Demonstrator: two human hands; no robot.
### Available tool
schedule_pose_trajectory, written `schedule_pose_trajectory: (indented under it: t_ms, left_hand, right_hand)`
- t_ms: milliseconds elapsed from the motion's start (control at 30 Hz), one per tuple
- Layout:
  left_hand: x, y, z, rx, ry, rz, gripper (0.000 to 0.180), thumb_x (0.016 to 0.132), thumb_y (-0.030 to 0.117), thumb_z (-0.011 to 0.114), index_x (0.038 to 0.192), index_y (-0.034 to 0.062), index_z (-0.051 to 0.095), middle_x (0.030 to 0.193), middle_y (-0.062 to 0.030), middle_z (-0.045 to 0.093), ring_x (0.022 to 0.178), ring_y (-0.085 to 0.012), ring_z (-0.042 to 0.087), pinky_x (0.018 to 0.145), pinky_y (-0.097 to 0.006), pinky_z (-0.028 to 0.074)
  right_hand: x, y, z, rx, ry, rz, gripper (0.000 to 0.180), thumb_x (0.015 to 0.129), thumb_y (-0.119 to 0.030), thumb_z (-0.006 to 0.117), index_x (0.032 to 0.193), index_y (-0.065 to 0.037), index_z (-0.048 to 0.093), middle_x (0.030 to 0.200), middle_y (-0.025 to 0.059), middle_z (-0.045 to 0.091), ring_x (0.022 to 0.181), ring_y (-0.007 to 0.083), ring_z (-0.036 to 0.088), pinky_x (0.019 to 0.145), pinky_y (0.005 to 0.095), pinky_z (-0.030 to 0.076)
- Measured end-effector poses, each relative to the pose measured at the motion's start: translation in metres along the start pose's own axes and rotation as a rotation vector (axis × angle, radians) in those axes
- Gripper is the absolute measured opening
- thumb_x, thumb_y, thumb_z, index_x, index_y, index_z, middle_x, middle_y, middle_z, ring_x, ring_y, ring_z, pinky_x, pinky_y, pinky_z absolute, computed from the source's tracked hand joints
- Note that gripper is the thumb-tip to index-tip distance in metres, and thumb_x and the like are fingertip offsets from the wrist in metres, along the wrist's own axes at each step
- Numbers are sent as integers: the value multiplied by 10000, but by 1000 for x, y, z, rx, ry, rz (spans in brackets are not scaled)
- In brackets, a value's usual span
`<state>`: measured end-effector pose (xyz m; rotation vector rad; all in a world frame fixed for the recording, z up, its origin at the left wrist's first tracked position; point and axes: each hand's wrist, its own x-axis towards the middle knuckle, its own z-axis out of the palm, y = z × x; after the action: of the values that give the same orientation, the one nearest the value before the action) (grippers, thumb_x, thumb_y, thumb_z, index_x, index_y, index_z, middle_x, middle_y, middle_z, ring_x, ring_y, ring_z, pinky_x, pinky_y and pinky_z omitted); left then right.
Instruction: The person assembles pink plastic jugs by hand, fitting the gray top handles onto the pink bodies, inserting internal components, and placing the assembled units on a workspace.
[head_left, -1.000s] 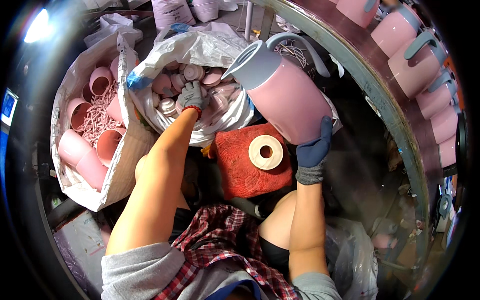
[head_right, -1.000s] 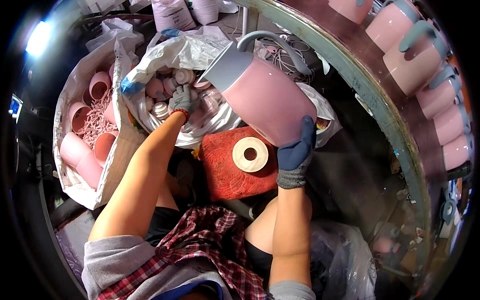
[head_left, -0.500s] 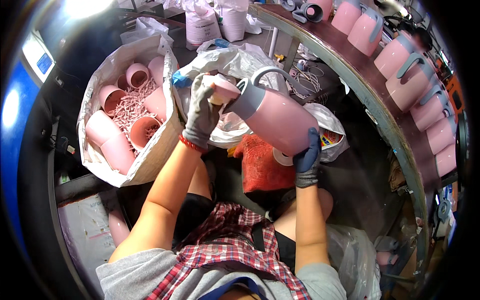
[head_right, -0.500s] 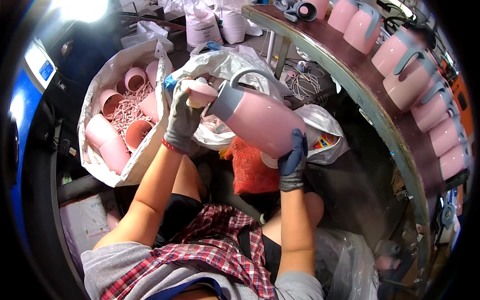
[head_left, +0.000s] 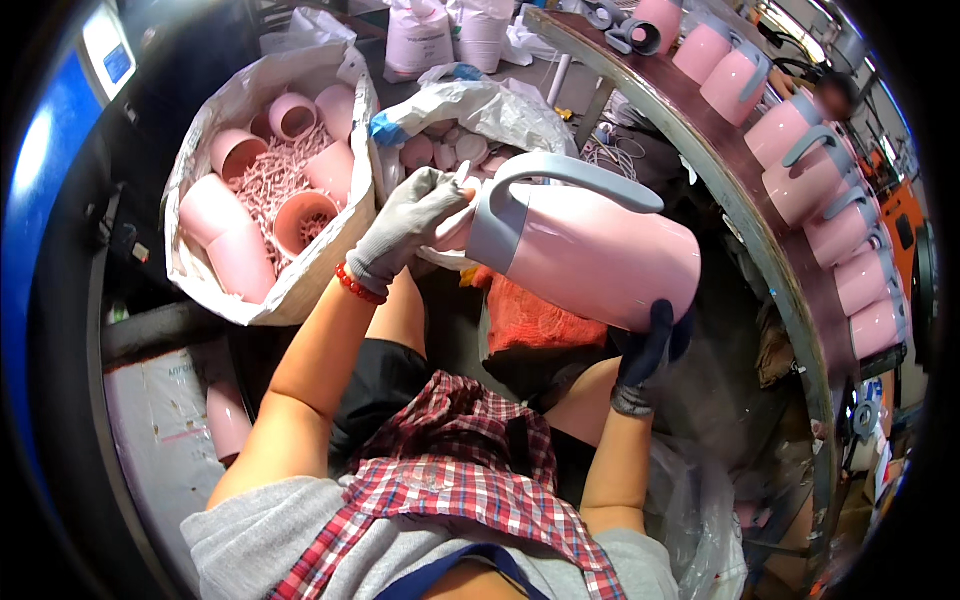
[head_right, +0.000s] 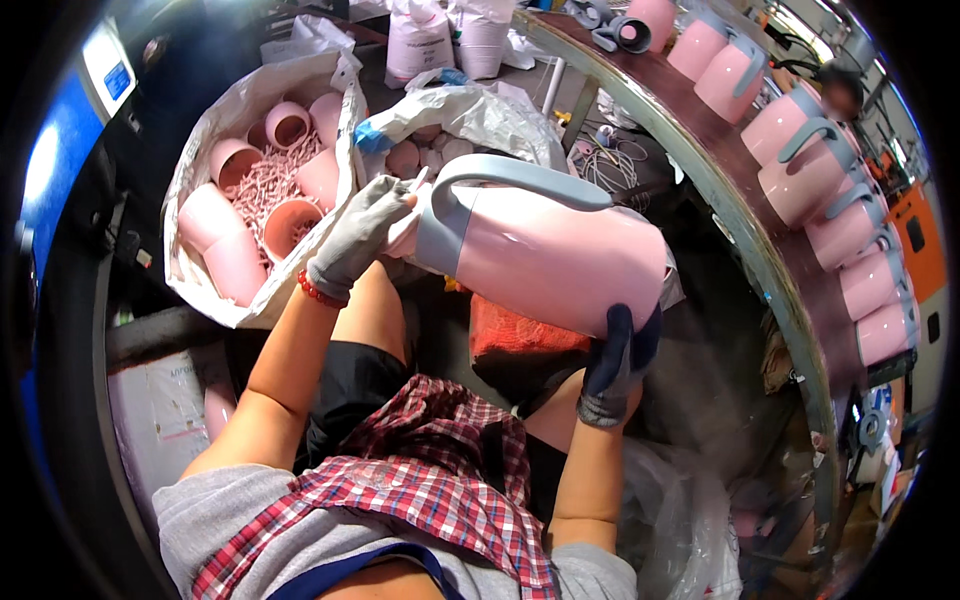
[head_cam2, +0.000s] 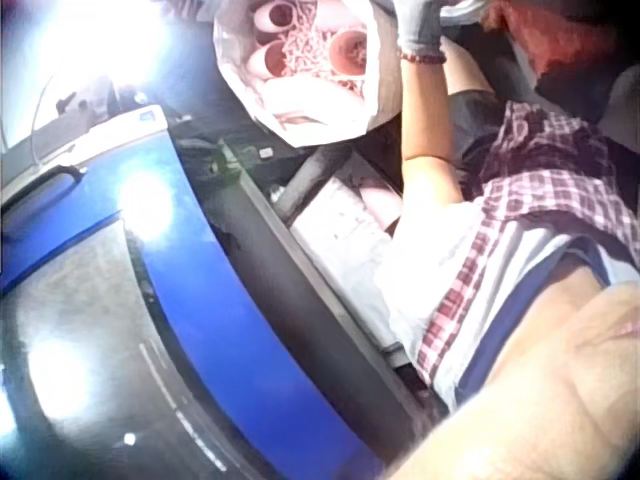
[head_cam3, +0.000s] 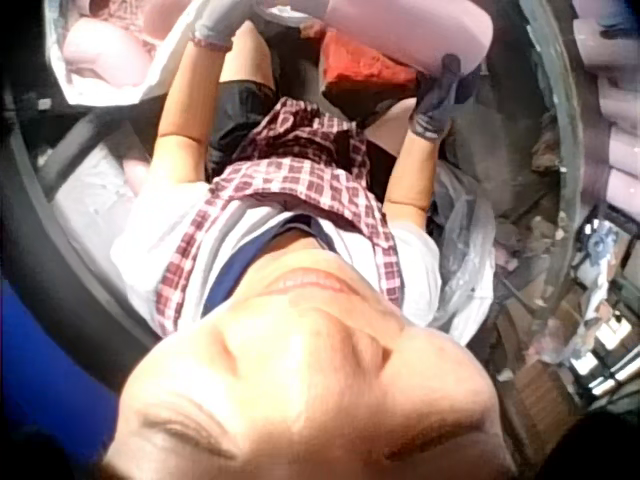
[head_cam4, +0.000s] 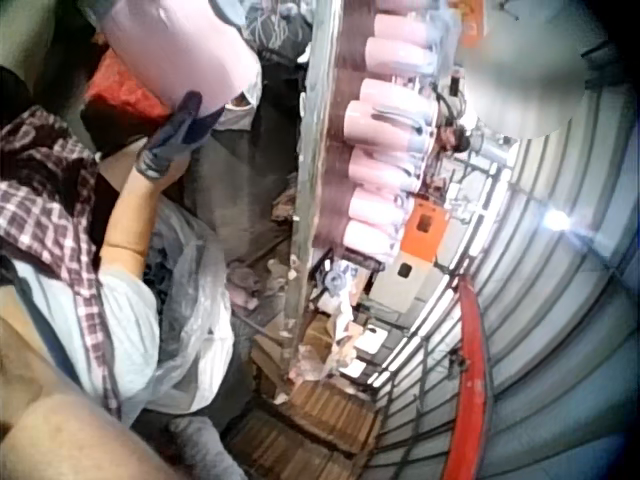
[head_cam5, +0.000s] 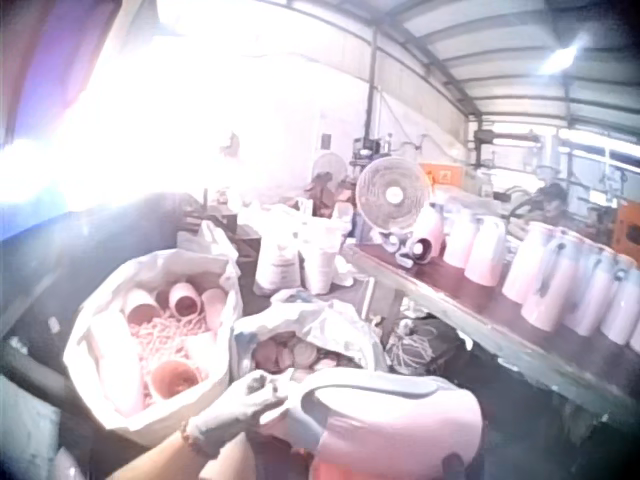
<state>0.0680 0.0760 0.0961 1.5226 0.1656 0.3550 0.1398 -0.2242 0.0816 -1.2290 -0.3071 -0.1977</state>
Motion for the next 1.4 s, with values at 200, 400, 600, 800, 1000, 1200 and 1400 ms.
schedule_pose_trajectory:
  t_ms: [200, 400, 600, 800, 1000, 1200, 1400]
  left_hand:
    - [-22, -30, 6, -425, -340, -383, 594, 898, 468, 483, 1362, 125, 342, 1206, -171, 547, 1072, -310, 595, 794, -427, 530]
    - [-35, -22, 8, -631, -313, -257, 746, 862, 702, 358, 1403, 188, 345, 1288, -88, 517, 1150, -271, 534, 868, -511, 484]
    - [-49, -36, 22, -357, -149, 116, 556, 931, 486, 421, 1363, 138, 375, 1299, -78, 482, 1153, -227, 503, 949, -424, 422]
    - [-59, -71, 41, -419, -46, 243, 397, 999, 350, 380, 1252, 55, 461, 1158, -38, 494, 1050, -121, 448, 948, -281, 355]
    - [-51, -48, 22, -741, -255, -30, 572, 924, 465, 475, 1326, 62, 416, 1175, -97, 551, 1050, -186, 555, 943, -343, 421]
    - [-59, -14, 19, -940, -119, -236, 468, 907, 427, 519, 1193, 56, 514, 1101, -86, 593, 979, -186, 591, 881, -337, 464]
    - [-64, -48, 0, -895, -451, -305, 395, 913, 404, 491, 1134, 81, 542, 1094, -83, 606, 983, -166, 595, 876, -340, 484]
  right_hand:
    - [-34, -15, -8, -500, -194, -496, 377, 868, -63, 552, 1206, 92, 486, 1115, 147, 570, 970, 230, 549, 847, 341, 449]
    - [-45, -18, -32, -436, -296, -493, 371, 883, -65, 560, 1219, 77, 488, 1164, 147, 565, 1005, 207, 539, 884, 338, 429]
    - [-42, -7, -49, -683, -50, -561, 374, 911, -76, 551, 1257, 27, 454, 1275, 261, 486, 1125, 386, 525, 927, 456, 439]
    - [-40, -6, -59, -1105, -151, -833, 456, 895, -52, 580, 1311, -93, 397, 1301, 286, 439, 1141, 468, 499, 906, 516, 454]
    - [-54, -9, -64, -706, -54, -521, 417, 899, -173, 575, 1266, -25, 446, 1278, 235, 470, 1120, 359, 516, 927, 449, 425]
    - [-77, 13, -87, -513, -65, -670, 451, 922, -266, 558, 1236, 51, 493, 1247, 176, 521, 1071, 283, 545, 934, 383, 408]
    - [-91, 22, -96, -486, -80, -737, 448, 912, -269, 570, 1225, 45, 504, 1236, 169, 531, 1078, 271, 545, 933, 381, 413]
